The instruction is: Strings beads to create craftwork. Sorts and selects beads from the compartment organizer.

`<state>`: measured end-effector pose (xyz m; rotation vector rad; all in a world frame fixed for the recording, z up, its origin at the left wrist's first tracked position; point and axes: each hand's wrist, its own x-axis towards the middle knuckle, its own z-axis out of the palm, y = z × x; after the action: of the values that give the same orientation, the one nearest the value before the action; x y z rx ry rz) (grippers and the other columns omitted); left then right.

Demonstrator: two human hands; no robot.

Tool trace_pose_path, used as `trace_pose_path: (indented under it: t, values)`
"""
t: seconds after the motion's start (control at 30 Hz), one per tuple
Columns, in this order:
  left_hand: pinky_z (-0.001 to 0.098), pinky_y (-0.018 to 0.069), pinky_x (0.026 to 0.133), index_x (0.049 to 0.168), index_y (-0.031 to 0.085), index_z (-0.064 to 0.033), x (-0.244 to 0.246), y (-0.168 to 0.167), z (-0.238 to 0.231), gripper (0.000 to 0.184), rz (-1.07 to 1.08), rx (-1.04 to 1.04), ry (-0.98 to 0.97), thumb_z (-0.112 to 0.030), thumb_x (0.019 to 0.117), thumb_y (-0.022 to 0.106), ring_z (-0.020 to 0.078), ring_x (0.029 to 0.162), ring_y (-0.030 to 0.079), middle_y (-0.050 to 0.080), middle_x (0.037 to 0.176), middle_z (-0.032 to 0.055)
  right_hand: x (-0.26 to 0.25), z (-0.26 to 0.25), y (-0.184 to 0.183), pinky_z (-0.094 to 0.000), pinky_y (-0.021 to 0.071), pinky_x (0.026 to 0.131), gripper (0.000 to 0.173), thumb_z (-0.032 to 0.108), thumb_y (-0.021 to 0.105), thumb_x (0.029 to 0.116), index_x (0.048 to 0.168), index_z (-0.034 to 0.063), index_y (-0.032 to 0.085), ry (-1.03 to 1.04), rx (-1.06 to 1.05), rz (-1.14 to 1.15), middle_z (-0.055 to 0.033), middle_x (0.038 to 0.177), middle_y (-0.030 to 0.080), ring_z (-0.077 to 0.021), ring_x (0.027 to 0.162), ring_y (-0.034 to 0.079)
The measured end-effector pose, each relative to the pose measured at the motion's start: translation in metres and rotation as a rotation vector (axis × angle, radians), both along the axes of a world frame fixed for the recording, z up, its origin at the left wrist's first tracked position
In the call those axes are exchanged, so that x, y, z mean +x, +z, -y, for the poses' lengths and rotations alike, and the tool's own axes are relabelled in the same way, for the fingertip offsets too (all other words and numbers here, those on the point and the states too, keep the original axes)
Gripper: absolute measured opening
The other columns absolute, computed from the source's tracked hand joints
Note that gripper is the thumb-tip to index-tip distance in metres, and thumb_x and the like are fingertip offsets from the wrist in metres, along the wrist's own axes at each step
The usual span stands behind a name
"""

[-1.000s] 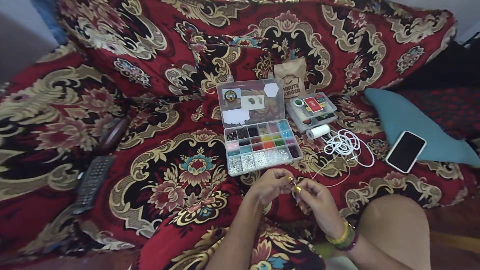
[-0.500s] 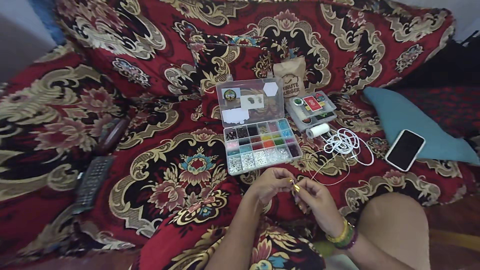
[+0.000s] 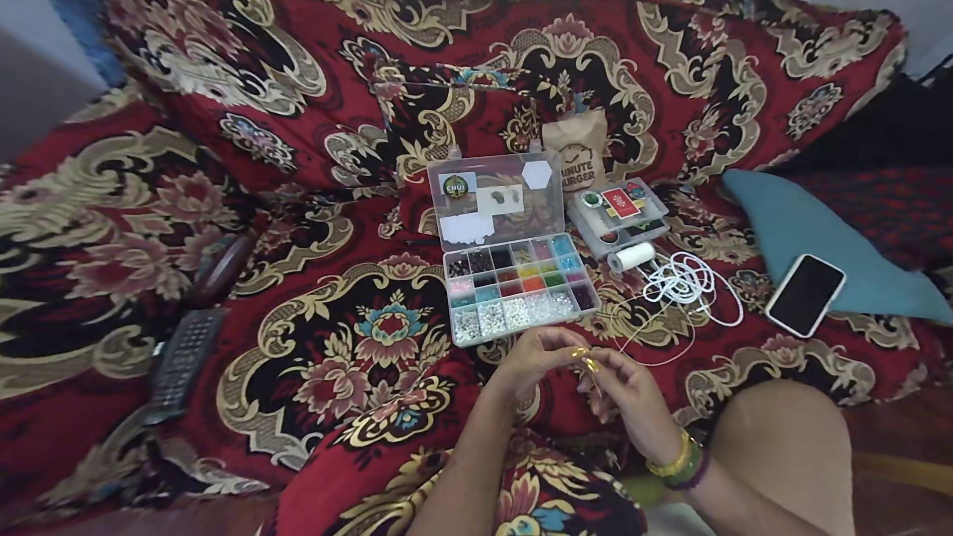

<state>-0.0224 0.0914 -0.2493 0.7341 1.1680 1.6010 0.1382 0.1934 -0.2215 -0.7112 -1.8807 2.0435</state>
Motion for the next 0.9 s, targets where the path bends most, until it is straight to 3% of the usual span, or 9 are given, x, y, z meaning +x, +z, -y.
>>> trace_pose_path:
  t: [0.13,0.3,0.37,0.53,0.6,0.67,0.73,0.8,0.9]
  values:
    - [0.0255,0.0574,0.084,0.09,0.072,-0.0031,0.002,0.0,-0.001,0.006,-0.094,0.041,0.024,-0.002,0.0909,0.066,0.0061,0.094,0.067,0.07,0.107,-0.0001,-0.001,0.0,0.001,-0.0224,0.0559,0.049,0.019,0.007,0.052,0.1022,0.115,-0.0007,0.062,-0.003,-0.051,-0.003,-0.0045,0.085,0.074,-0.0087,0.056,0.066]
    - [0.0249,0.0573,0.081,0.093,0.07,-0.002,0.001,0.0,-0.002,0.007,-0.118,-0.005,0.056,-0.002,0.0938,0.063,0.0058,0.09,0.067,0.07,0.103,0.0003,0.0,-0.001,-0.003,-0.0285,0.0617,0.059,0.027,0.003,0.046,0.0938,0.119,-0.0006,0.055,0.062,-0.105,-0.025,-0.0075,0.098,0.073,-0.0151,0.068,0.072]
    - [0.0251,0.0575,0.082,0.094,0.07,-0.0018,0.002,0.001,-0.002,0.007,-0.12,-0.013,0.055,-0.002,0.0938,0.063,0.0059,0.09,0.067,0.07,0.103,0.0005,0.001,-0.002,-0.004,-0.0289,0.0622,0.062,0.026,0.007,0.045,0.0962,0.119,-0.0012,0.056,0.076,-0.087,-0.012,-0.0073,0.099,0.072,-0.0153,0.071,0.072]
    - [0.0266,0.0581,0.082,0.098,0.069,0.0011,-0.001,0.007,0.0,0.009,-0.165,-0.06,0.093,-0.004,0.0959,0.062,0.0066,0.086,0.068,0.07,0.1,0.0019,-0.001,-0.001,-0.005,-0.0213,0.0569,0.057,0.017,0.01,0.053,0.1003,0.103,0.0012,0.067,0.031,0.031,0.007,0.0016,0.075,0.068,-0.006,0.06,0.064]
    - [0.0314,0.0583,0.083,0.107,0.069,0.0047,-0.01,0.014,0.005,0.018,-0.362,-0.186,0.196,-0.009,0.0997,0.06,0.0116,0.086,0.069,0.071,0.102,0.0083,-0.001,-0.001,-0.004,-0.0211,0.057,0.057,0.016,0.009,0.054,0.0997,0.103,0.0013,0.068,0.009,0.035,0.006,0.0017,0.075,0.068,-0.006,0.06,0.065]
    - [0.0394,0.0569,0.086,0.113,0.072,0.0003,-0.024,0.018,0.014,0.023,-0.676,-0.417,0.328,-0.015,0.102,0.059,0.0195,0.09,0.07,0.072,0.108,0.0125,0.0,-0.003,-0.003,-0.0226,0.0585,0.06,0.017,0.01,0.054,0.0998,0.103,0.0016,0.068,-0.001,0.051,0.009,-0.0001,0.082,0.072,-0.0075,0.068,0.069]
    - [0.0528,0.0505,0.098,0.117,0.073,-0.0009,-0.035,0.024,0.024,0.025,-0.898,-0.683,0.393,-0.016,0.1035,0.058,0.0339,0.106,0.068,0.07,0.116,0.0195,0.0,-0.004,-0.003,-0.0241,0.0611,0.066,0.017,0.01,0.056,0.0989,0.104,0.0016,0.069,-0.017,0.096,0.011,-0.0018,0.093,0.075,-0.0085,0.078,0.072]
    - [0.0599,0.0411,0.105,0.118,0.074,-0.0021,-0.039,0.028,0.027,0.026,-0.98,-0.894,0.364,-0.018,0.1042,0.058,0.0407,0.119,0.061,0.068,0.121,0.0233,0.0,-0.004,-0.005,-0.0233,0.0611,0.068,0.017,0.01,0.058,0.0973,0.104,0.0014,0.071,-0.033,0.134,0.006,-0.0027,0.098,0.075,-0.0077,0.079,0.071]
    - [0.06,0.0386,0.107,0.116,0.075,-0.0028,-0.04,0.023,0.024,0.03,-1.019,-1.015,0.305,-0.024,0.1044,0.058,0.0432,0.126,0.055,0.065,0.124,0.0256,0.0,-0.003,-0.005,-0.0219,0.0601,0.066,0.018,0.012,0.059,0.0971,0.103,0.0018,0.072,-0.026,0.149,0.012,-0.0016,0.097,0.074,-0.0065,0.075,0.07]
